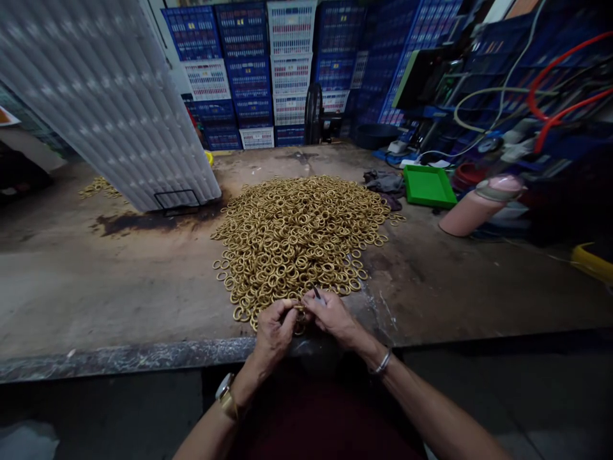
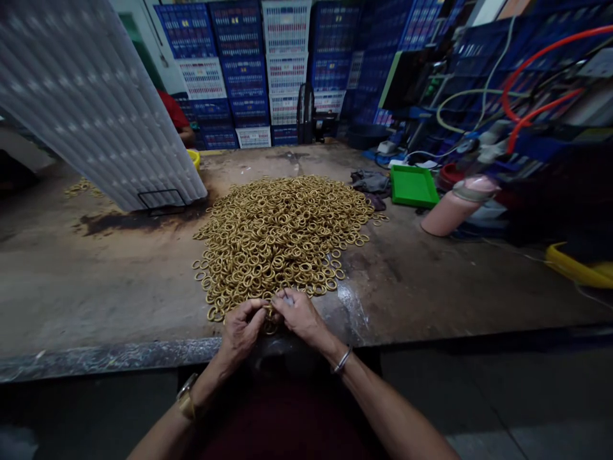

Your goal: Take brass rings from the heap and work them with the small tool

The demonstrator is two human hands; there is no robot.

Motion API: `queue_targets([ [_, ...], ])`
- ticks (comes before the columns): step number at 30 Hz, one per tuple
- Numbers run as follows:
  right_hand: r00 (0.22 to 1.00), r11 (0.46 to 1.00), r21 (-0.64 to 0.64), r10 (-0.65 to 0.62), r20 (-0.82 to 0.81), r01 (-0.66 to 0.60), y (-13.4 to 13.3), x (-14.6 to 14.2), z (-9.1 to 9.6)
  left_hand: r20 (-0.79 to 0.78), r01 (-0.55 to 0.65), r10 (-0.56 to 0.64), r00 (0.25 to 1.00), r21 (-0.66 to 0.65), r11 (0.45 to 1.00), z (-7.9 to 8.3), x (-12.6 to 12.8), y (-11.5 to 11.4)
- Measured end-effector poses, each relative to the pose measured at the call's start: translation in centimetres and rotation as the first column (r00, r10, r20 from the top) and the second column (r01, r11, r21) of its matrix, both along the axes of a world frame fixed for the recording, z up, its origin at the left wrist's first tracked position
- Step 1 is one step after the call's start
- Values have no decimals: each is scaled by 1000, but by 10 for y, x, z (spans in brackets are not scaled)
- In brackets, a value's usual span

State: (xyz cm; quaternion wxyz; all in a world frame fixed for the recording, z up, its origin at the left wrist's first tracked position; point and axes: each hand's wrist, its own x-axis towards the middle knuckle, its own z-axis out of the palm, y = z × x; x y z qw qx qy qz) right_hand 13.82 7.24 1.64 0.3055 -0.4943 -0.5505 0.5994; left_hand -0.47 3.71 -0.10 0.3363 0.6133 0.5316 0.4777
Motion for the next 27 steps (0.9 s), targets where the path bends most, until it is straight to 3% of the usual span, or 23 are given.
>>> queue_targets([
  [4,994,991,134,-19,111,4,0,-1,0,6,19,-19,1000,-20,1000,6,3,-1],
  [8,996,993,118,-27,90,17,0,-2,-4,236,41,5,972,-192,980,13,6,-2],
  [14,998,996,93,-22,56,17,0,-3,-7,509,267,-31,860,-398,877,16,3,-6],
  [20,999,996,84,-10,31,8,0,2,-5,681,404,-23,732,-405,820,20,6,-9],
  [24,983,969,244,-72,168,30,0,6,-7,669,345,33,743,-424,837,20,9,-9],
  [27,948,904,415,-39,315,-101,-4,8,-10,619,299,33,784,-423,855,19,11,-9],
])
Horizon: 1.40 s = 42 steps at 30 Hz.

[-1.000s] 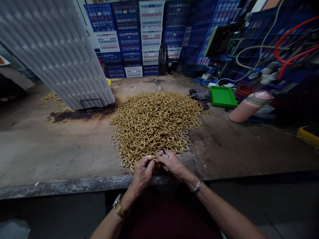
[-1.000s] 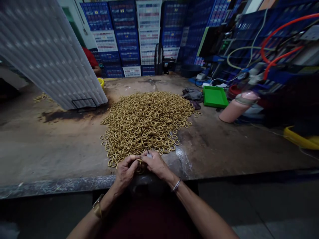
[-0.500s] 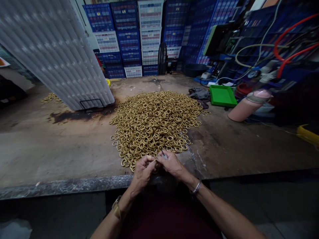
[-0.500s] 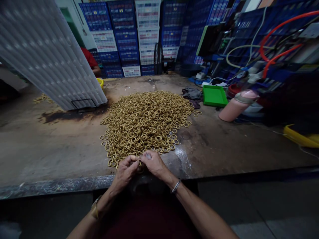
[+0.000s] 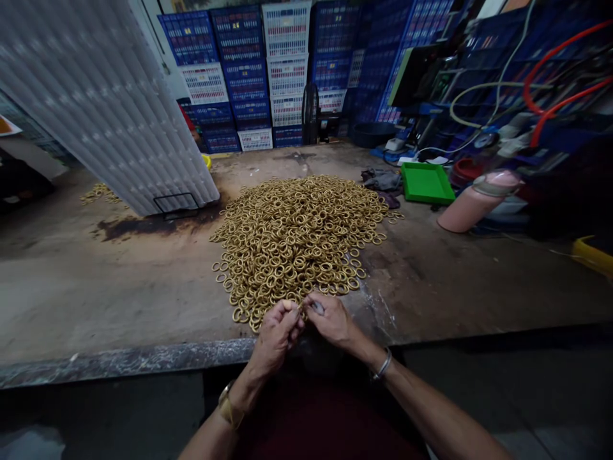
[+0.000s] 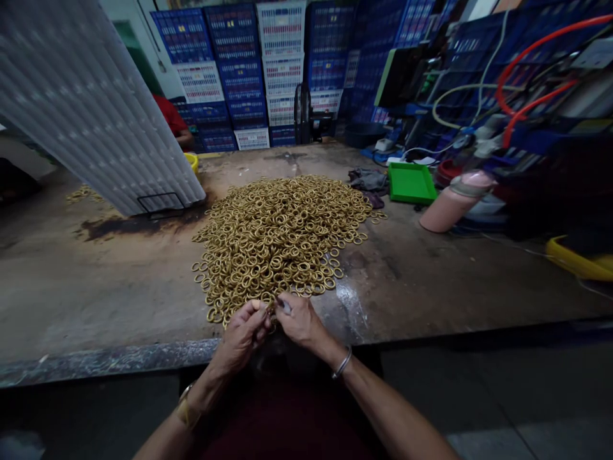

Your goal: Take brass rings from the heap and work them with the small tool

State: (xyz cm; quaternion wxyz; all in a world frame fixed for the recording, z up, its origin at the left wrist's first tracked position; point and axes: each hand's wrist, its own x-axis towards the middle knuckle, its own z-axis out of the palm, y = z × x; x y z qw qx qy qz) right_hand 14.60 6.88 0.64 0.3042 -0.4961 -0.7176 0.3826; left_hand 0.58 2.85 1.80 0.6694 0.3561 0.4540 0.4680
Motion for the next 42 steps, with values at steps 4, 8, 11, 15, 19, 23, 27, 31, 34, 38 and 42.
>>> queue_targets([
  [4,980,988,91,105,170,-122,-7,2,-5,-24,1,-1,1000,30,1000,1,2,0],
  [8,966,982,115,121,230,-150,-9,3,-5,-48,0,1,999,33,999,1,3,0],
  [11,956,982,100,132,262,-162,-9,2,-2,-70,5,-1,998,60,998,-2,2,0],
  [15,932,983,96,113,345,-154,-6,3,-3,-72,-2,7,997,76,997,-2,1,-5],
  [19,910,986,163,-40,414,-31,6,16,-9,0,68,-68,998,39,997,13,1,-14],
  [23,889,964,240,-209,406,117,21,25,-6,207,60,-48,977,-49,997,18,1,-15],
  [27,876,948,281,-259,408,149,33,19,-4,285,-24,59,957,-122,992,7,-2,-9],
  [31,863,947,303,-236,448,101,38,9,-12,343,-74,123,931,-154,985,2,-8,-9],
  [34,854,949,306,-219,471,75,38,7,-16,416,-52,144,898,-225,973,2,-13,-9],
  [38,866,952,296,-208,454,74,40,8,-15,476,-30,163,864,-274,961,-1,-16,-8],
  [42,936,962,201,-236,261,187,42,9,-14,430,-83,183,884,-241,967,-4,-12,-5],
])
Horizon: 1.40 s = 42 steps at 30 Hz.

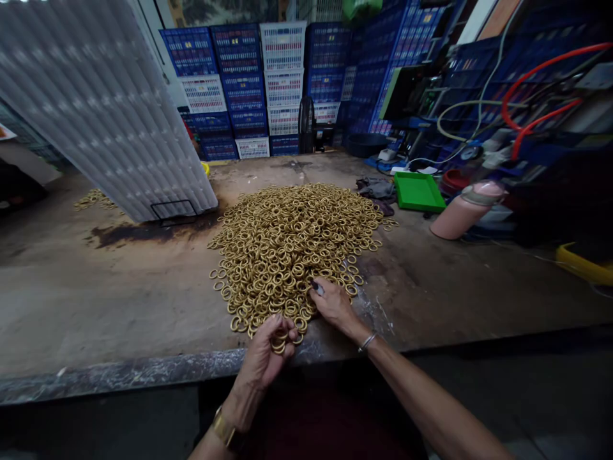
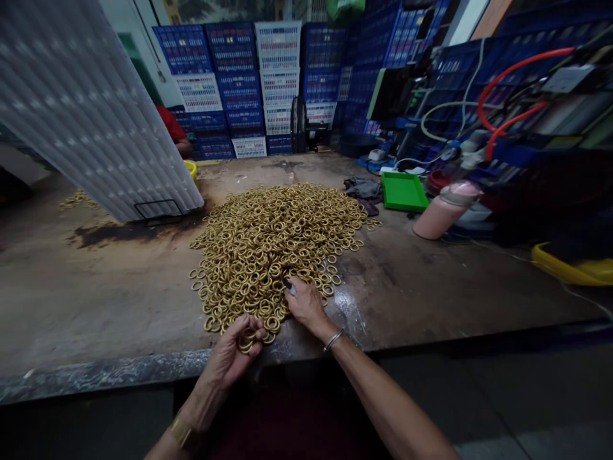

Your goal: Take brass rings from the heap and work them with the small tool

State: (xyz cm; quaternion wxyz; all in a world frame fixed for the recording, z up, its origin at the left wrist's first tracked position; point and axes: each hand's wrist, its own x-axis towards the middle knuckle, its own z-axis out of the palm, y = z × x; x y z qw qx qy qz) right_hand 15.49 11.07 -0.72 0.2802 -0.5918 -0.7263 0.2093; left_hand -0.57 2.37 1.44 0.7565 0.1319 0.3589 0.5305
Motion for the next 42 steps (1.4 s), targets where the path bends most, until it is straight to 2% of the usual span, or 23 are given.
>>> queue_targets([
  [2,978,997,-76,-37,-204,22,-2,-2,0,-97,-24,28,995,40,999,-1,5,2],
  [6,850,965,-260,-103,-517,-41,-16,-12,3,-346,-55,111,932,166,985,-5,14,7],
  [10,788,935,-335,-116,-604,-120,-34,-22,13,-553,9,109,826,206,978,-6,18,8],
  [16,757,892,-352,-16,-653,-284,-41,-21,26,-661,9,236,713,345,939,0,16,7],
  [18,767,892,-333,22,-642,-305,-41,-19,26,-687,26,269,675,386,922,1,16,6],
  [20,790,902,-327,27,-612,-284,-41,-18,26,-686,39,255,681,381,924,1,17,5],
  [24,812,897,-361,-4,-583,-254,-45,-18,28,-594,132,31,804,228,965,-3,16,2],
  [27,791,869,-399,-12,-611,-295,-47,-17,27,-488,209,-93,868,189,959,-5,15,-1],
  [30,761,846,-423,-32,-648,-324,-47,-13,20,-476,212,-96,874,196,957,-4,16,-5],
  [32,782,871,-398,-25,-623,-289,-47,-10,15,-512,205,-78,856,197,959,-3,17,-7],
  [36,913,963,-185,109,-393,-195,-52,-3,7,-582,209,-64,810,184,960,-1,20,-10],
  [39,944,955,-74,271,-191,-289,-60,0,4,-622,206,-42,782,194,959,1,21,-12],
  [42,936,937,-40,342,-82,-346,-65,3,3,-629,199,-14,778,224,954,2,23,-13],
])
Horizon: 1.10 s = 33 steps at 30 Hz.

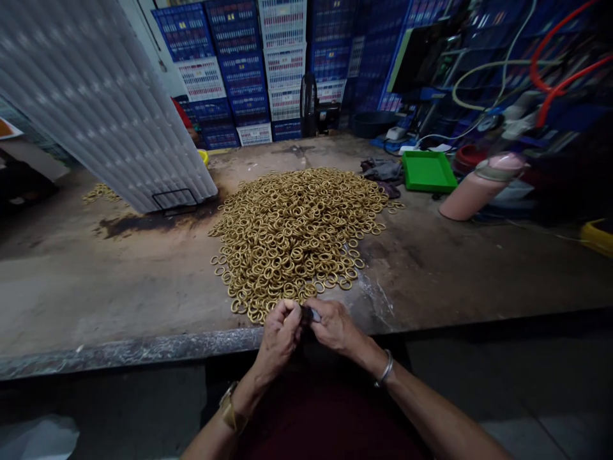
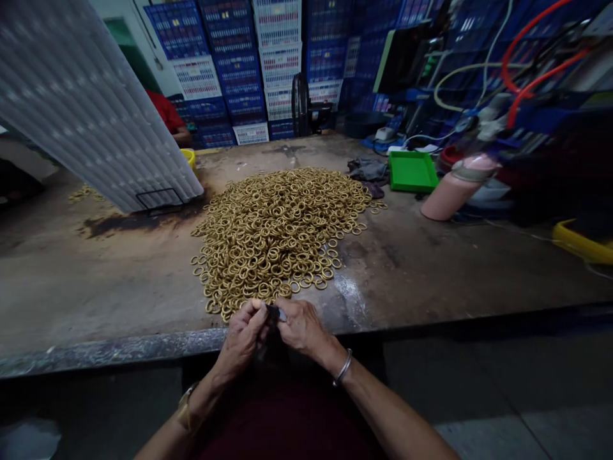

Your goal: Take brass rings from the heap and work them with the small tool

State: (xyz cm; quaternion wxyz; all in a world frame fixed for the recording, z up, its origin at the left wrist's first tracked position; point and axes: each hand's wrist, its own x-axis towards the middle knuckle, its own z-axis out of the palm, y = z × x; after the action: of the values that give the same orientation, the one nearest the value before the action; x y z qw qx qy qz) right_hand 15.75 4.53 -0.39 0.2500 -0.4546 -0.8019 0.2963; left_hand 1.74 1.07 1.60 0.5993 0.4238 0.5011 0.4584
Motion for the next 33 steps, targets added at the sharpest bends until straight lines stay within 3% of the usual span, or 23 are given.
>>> queue_targets([
  [10,974,1000,-10,-18,226,20,2,0,4,-13,14,-14,1000,1,1000,3,0,-1],
  [15,947,980,50,-200,251,194,14,16,-3,162,149,-131,978,-106,983,19,-3,-16],
  [20,915,936,110,-350,202,334,25,25,-8,395,89,-2,919,-200,976,14,-5,-15],
  [25,954,960,104,-271,126,259,28,14,-10,476,53,78,876,-256,965,9,-9,-10],
  [33,937,970,99,-240,253,222,32,8,-11,654,117,156,740,-354,928,2,-16,-8],
])
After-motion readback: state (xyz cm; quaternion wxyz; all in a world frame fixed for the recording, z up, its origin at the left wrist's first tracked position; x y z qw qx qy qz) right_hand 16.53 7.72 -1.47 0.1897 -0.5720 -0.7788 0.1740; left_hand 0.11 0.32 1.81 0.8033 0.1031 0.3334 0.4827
